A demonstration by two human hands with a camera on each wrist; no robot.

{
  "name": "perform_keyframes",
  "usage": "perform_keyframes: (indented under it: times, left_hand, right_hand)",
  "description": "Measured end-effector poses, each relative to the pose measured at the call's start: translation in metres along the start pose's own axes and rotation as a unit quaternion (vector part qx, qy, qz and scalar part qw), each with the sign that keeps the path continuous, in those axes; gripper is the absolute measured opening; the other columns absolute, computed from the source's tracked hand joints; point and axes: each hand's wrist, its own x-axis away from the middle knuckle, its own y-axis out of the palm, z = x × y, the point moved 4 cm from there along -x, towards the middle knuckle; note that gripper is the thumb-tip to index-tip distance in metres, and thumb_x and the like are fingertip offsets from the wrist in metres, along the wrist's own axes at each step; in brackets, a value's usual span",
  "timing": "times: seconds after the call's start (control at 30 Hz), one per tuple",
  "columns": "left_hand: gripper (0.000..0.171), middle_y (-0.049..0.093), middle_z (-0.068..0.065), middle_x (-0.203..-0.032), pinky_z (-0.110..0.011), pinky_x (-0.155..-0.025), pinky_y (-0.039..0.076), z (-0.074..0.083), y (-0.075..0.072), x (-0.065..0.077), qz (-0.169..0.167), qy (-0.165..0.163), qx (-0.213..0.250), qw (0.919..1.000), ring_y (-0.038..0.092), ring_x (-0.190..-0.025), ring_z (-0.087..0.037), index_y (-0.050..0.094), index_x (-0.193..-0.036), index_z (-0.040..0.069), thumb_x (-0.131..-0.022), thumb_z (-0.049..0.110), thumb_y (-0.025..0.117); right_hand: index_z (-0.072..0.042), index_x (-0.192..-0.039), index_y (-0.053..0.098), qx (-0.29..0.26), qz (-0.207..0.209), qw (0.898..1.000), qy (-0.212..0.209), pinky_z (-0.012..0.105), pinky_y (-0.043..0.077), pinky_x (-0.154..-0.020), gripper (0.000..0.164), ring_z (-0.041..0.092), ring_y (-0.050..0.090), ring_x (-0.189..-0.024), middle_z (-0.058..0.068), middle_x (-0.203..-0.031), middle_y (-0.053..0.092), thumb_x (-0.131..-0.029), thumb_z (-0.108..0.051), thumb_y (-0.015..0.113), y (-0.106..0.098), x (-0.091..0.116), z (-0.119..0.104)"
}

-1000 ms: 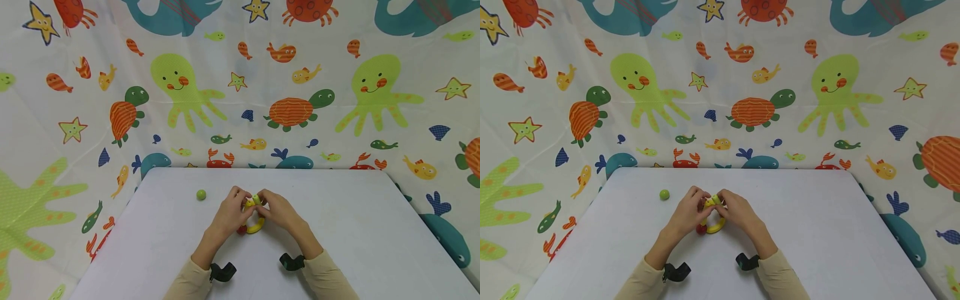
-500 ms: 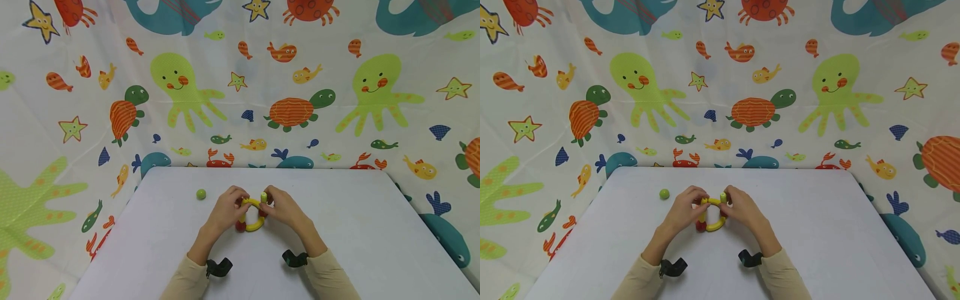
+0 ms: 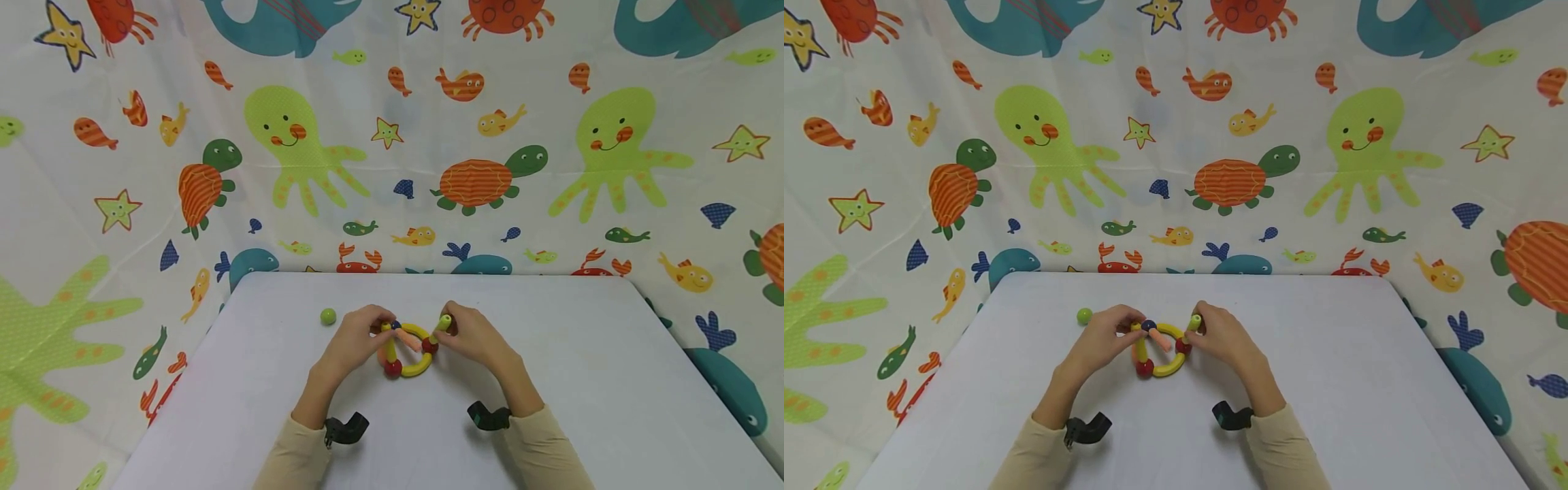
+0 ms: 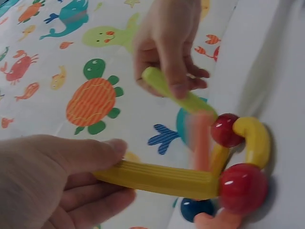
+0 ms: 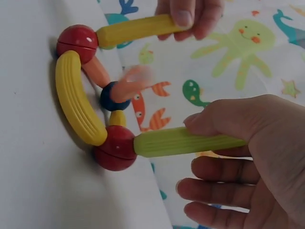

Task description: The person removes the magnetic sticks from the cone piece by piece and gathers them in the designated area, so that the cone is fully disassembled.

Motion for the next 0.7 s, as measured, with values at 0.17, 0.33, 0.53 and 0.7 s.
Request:
perform_keyframes:
  times: [0.17,0.33,0.53,0.7]
  left_hand:
    - [0.027,0.071,-0.005,-0.106,-0.03,-0.083,0.057,0.0,-0.014,0.004,-0.045,-0.056,-0.024,0.9971,0.061,-0.088,-0.012,0.071,-0.114,0.011,-0.089,0.017,0.077]
    - [0.029,0.072,-0.008,-0.106,-0.034,-0.081,0.058,-0.001,-0.023,0.009,-0.089,-0.1,-0.064,0.989,0.061,-0.091,-0.017,0.073,-0.116,0.008,-0.088,0.015,0.076]
    - [0.025,0.075,-0.008,-0.105,-0.034,-0.081,0.058,-0.008,-0.024,0.014,-0.129,-0.128,-0.086,0.9795,0.064,-0.092,-0.017,0.077,-0.111,0.006,-0.086,0.012,0.078]
    - [0.021,0.076,-0.006,-0.101,-0.036,-0.083,0.058,-0.017,-0.022,0.017,-0.164,-0.147,-0.099,0.9704,0.065,-0.09,-0.016,0.079,-0.104,0.005,-0.084,0.01,0.079]
  right_hand:
    - [-0.01,-0.102,0.06,0.007,-0.01,1.0,0.011,0.029,0.055,-0.074,0.025,0.014,0.056,-0.077,0.0,-0.086,0.064,-0.087,-0.023,0.075,-0.004,0.002,0.004]
    - [-0.009,-0.096,0.06,0.025,-0.023,0.999,0.031,0.029,0.053,-0.072,0.023,0.016,0.054,-0.077,0.002,-0.084,0.063,-0.086,-0.022,0.075,-0.009,0.003,0.009]
    - [-0.009,-0.094,0.061,0.043,-0.055,0.996,0.063,0.03,0.052,-0.073,0.022,0.016,0.053,-0.075,0.002,-0.082,0.062,-0.083,-0.021,0.076,-0.01,0.005,0.016]
    - [-0.012,-0.094,0.063,0.062,-0.078,0.992,0.071,0.03,0.05,-0.071,0.02,0.017,0.053,-0.075,0.003,-0.081,0.062,-0.083,-0.023,0.075,-0.01,0.006,0.02]
